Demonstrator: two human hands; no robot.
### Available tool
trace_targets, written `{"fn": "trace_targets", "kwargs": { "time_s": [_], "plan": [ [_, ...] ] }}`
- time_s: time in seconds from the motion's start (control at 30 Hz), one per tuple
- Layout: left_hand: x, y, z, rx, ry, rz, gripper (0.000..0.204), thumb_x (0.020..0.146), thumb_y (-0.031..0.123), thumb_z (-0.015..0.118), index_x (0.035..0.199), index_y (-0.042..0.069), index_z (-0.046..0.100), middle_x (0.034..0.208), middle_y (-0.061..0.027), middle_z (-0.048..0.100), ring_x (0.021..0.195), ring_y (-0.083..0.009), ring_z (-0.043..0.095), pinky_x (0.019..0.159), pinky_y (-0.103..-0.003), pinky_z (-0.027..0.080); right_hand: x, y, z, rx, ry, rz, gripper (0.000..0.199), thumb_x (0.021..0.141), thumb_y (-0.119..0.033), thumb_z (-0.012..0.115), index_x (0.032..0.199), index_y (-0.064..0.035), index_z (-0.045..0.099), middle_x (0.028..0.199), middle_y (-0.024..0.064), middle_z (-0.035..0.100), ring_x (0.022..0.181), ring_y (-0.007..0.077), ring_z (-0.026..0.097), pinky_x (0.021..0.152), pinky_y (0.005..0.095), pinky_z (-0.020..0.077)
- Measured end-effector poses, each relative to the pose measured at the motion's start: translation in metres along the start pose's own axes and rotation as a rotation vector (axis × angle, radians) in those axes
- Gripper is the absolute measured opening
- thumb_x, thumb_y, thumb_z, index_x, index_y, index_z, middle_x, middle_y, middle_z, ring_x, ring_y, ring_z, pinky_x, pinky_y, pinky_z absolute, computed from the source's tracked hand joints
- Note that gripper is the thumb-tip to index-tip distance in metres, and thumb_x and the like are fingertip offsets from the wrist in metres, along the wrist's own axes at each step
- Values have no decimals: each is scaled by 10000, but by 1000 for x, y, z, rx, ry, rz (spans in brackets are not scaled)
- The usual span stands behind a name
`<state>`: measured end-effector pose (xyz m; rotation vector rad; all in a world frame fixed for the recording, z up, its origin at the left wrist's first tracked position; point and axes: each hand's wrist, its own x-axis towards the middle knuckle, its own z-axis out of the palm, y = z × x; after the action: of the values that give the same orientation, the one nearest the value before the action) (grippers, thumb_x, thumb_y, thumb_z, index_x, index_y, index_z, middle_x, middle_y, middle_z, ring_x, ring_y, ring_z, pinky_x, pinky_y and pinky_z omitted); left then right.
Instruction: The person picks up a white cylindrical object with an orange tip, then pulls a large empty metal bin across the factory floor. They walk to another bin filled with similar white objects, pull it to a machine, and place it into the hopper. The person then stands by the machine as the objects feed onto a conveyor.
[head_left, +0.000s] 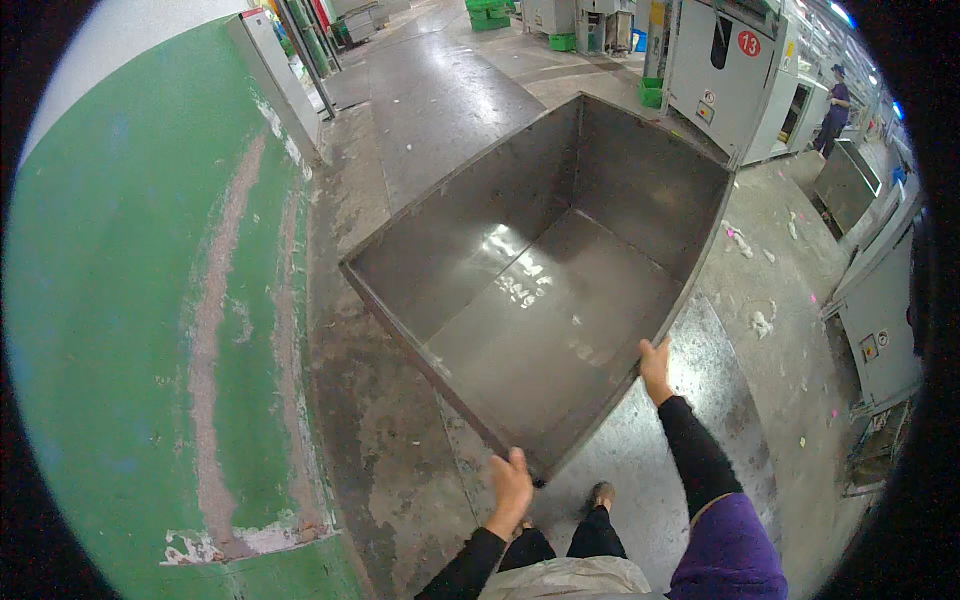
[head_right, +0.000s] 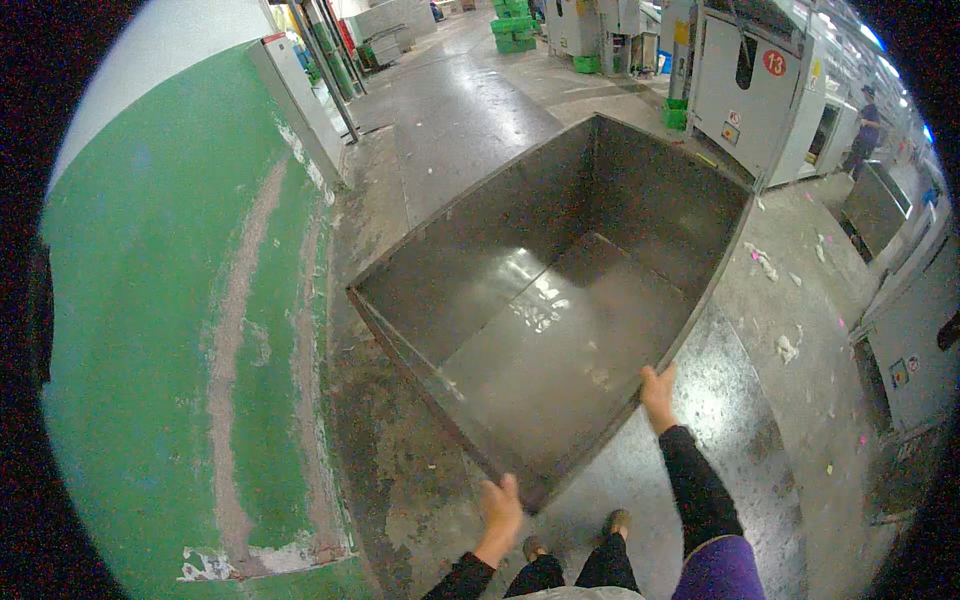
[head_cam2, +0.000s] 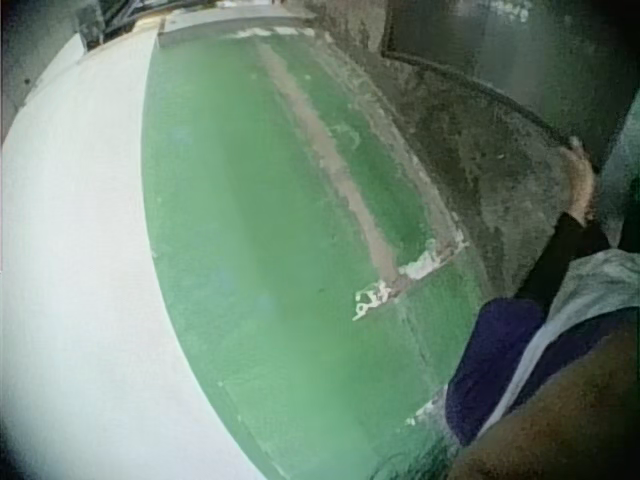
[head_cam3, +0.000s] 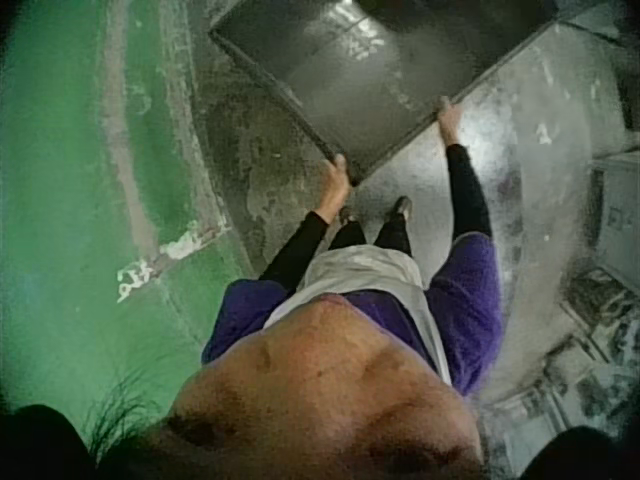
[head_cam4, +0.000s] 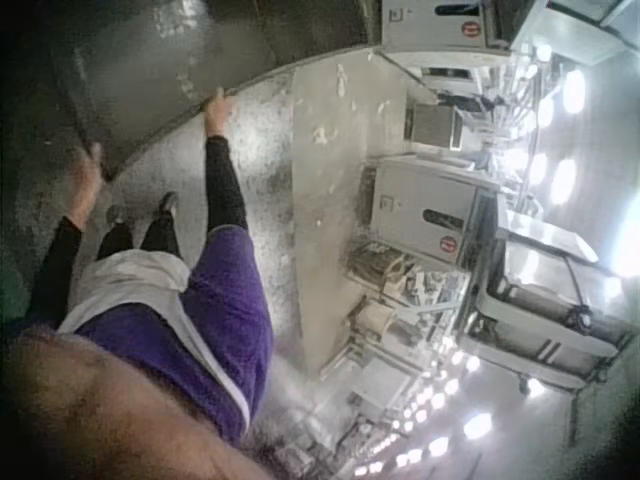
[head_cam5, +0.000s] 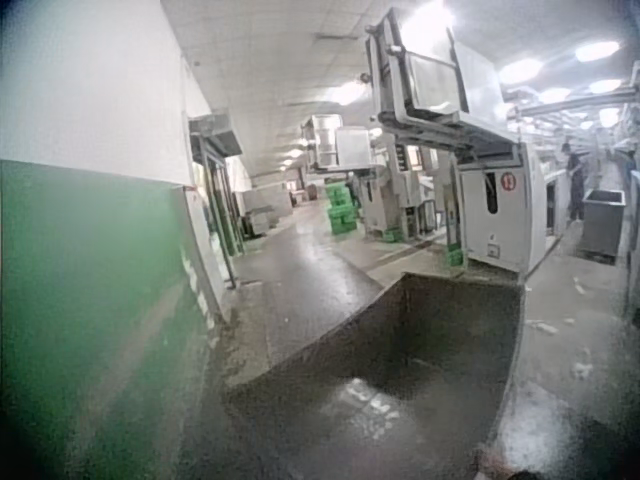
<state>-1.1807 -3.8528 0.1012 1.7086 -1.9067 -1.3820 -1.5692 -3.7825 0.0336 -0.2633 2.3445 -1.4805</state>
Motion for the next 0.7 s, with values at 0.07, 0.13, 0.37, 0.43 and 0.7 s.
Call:
{"fn": "trace_targets", "kwargs": {
  "time_s": [0.07, 0.13, 0.37, 0.43, 0.7],
  "plan": [
    [-18, 2, 34, -182, -299, -95, 759, 1042, 538, 499, 1315, -154, 349, 1198, -421, 603, 1163, -548, 592, 975, -572, 453, 30, 1, -38, 295, -154, -101, 847, 964, -227, 602, 1611, 87, 156, 1615, 318, 318, 1514, 408, 306, 1223, 424, 280],
    [-37, 14, 51, -95, -566, 73, 696, 1018, 512, 561, 1285, -116, 428, 1187, -376, 638, 1144, -545, 600, 968, -549, 477, 46, -13, -67, -160, 113, -162, 827, 967, -231, 638, 1627, 7, 199, 1582, 292, 375, 1499, 388, 340, 1194, 524, 313],
    [-10, 97, -26, 208, -230, 1091, 531, 844, 292, 795, 1286, 73, 597, 1302, -209, 638, 1233, -438, 590, 1014, -475, 508, -109, -86, -82, -791, -333, -482, 995, 806, -645, 766, 1547, -83, 413, 1578, 200, 433, 1503, 419, 333, 1173, 708, 237],
    [38, 106, -57, 544, 56, 1107, 709, 764, 293, 840, 1375, 100, 536, 1495, -178, 485, 1397, -476, 420, 1160, -680, 301, -160, -76, -85, -952, -651, -599, 1096, 714, -738, 788, 1524, -91, 431, 1582, 189, 429, 1498, 427, 342, 1160, 740, 226],
    [172, 81, -46, 927, -125, 1162, 158, 610, 140, 768, 700, 160, 640, 627, -10, 587, 635, -225, 635, 1237, -644, 254, -141, 9, -126, -848, -263, -826, 326, 666, -187, 823, 881, -108, 591, 759, 68, 578, 736, 290, 663, 627, 426, 514]
  ]
}}
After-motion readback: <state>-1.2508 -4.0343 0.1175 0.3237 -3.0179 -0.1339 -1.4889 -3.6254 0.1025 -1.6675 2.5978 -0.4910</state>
